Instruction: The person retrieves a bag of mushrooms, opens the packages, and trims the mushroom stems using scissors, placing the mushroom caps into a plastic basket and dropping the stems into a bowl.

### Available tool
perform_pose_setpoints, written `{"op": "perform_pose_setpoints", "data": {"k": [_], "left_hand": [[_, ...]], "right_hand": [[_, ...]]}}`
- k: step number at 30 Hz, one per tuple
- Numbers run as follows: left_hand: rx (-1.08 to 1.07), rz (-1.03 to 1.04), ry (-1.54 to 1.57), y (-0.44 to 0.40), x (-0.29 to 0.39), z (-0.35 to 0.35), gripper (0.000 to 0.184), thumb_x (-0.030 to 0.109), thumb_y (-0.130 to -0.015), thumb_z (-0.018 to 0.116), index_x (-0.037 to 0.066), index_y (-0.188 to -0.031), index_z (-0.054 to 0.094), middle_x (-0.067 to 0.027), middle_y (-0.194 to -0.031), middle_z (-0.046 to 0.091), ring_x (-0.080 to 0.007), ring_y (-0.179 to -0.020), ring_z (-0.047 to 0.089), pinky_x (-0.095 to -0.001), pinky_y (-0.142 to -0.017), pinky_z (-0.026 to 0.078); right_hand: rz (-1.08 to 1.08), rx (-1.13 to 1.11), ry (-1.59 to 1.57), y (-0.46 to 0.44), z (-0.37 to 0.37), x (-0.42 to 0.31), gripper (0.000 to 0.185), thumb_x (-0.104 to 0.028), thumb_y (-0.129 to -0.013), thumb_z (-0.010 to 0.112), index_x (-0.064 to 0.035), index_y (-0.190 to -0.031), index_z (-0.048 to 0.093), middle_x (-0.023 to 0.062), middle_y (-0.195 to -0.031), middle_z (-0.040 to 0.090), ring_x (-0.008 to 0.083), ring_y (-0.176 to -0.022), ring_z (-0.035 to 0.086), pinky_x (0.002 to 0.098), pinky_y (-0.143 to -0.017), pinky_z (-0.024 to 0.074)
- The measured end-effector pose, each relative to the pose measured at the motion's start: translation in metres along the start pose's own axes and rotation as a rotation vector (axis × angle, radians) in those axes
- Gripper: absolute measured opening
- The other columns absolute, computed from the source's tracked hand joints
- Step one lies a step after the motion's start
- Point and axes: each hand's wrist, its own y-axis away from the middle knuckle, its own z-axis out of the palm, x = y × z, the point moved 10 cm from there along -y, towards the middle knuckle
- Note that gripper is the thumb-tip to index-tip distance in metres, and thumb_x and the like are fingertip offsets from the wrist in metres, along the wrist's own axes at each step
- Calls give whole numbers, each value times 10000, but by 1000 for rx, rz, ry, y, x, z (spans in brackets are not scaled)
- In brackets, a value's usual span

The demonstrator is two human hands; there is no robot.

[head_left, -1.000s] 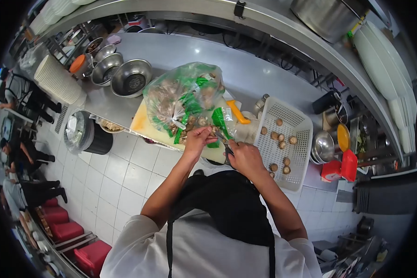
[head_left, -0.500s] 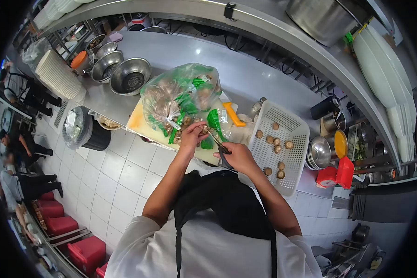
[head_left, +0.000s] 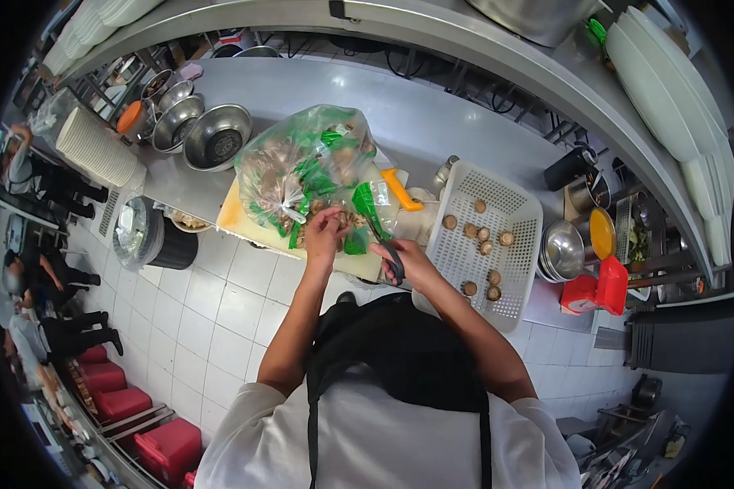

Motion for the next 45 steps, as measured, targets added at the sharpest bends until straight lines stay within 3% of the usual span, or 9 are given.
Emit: {"op": "perform_pose_setpoints", "data": {"k": [3, 9, 11, 14, 20, 25, 29, 33, 45], "left_hand": [[0, -3, -96, 1, 6, 8, 293, 140, -991, 630, 29, -1261, 656, -40, -1010, 669, -149, -869, 695, -278, -747, 586], [-509, 35, -327, 40, 21, 147, 421, 200, -947, 720, 30, -1320, 622, -112, -1115, 702, -152, -855, 703, -283, -749, 581], [-389, 142, -223, 54, 40, 180, 483, 252, -927, 745, 9, -1323, 615, -153, -1159, 703, -205, -871, 720, -324, -755, 594], [-395, 358, -446, 47, 60, 192, 522, 281, -931, 742, 8, -1348, 588, -190, -1219, 673, -249, -910, 726, -359, -799, 587], [-315, 669, -1554, 22, 46, 126, 156, 138, -892, 620, 46, -889, 746, -138, -855, 749, -326, -720, 732, -406, -615, 578], [-421, 638, -1971, 3, 23, 86, 147, 108, -831, 650, 57, -924, 753, -179, -959, 728, -268, -719, 742, -378, -592, 585], [-422, 703, -2133, -7, 25, 91, 149, 99, -821, 661, 58, -935, 747, -167, -1082, 706, -242, -785, 753, -348, -612, 591], [-516, 715, -2268, -21, 9, 91, 165, 100, -824, 668, 76, -973, 735, -116, -1051, 684, -214, -837, 739, -319, -638, 586], [-394, 815, -2294, -23, 31, 96, 132, 99, -827, 652, 57, -920, 736, -93, -1001, 664, -211, -874, 681, -319, -711, 576]], "right_hand": [[-131, 100, 14, 16, -12, -14, 335, -319, -928, 767, -14, -1014, 659, -2, -625, 556, 81, -462, 509, 255, -419, 386], [-385, 438, 107, 101, -70, -27, 316, -185, -973, 699, -15, -1233, 642, -15, -666, 548, 64, -527, 513, 232, -461, 408], [-409, 523, 26, 125, -94, -10, 302, -169, -982, 682, -13, -1237, 639, -13, -661, 543, 67, -517, 498, 236, -457, 393], [-371, 661, -76, 153, -120, 26, 327, -189, -946, 740, -55, -1234, 661, -41, -692, 557, 51, -549, 511, 224, -475, 384], [-329, 700, -207, 166, -136, 78, 356, -182, -931, 760, -66, -1251, 656, -59, -723, 581, 41, -569, 512, 223, -489, 389], [-354, 692, -70, 165, -127, 56, 400, -151, -907, 789, -28, -1261, 651, -43, -759, 598, 34, -642, 505, 215, -574, 416], [-586, 669, 251, 155, -112, 29, 420, -185, -880, 820, 19, -1208, 654, -3, -778, 636, 76, -702, 559, 256, -636, 471], [-461, 578, 502, 157, -87, 3, 447, -128, -847, 842, -23, -1241, 659, -19, -756, 631, 45, -697, 538, 229, -647, 461], [-514, 588, 414, 152, -103, 30, 413, -97, -884, 806, -45, -1263, 651, -82, -738, 525, 21, -675, 453, 205, -597, 374]]}}
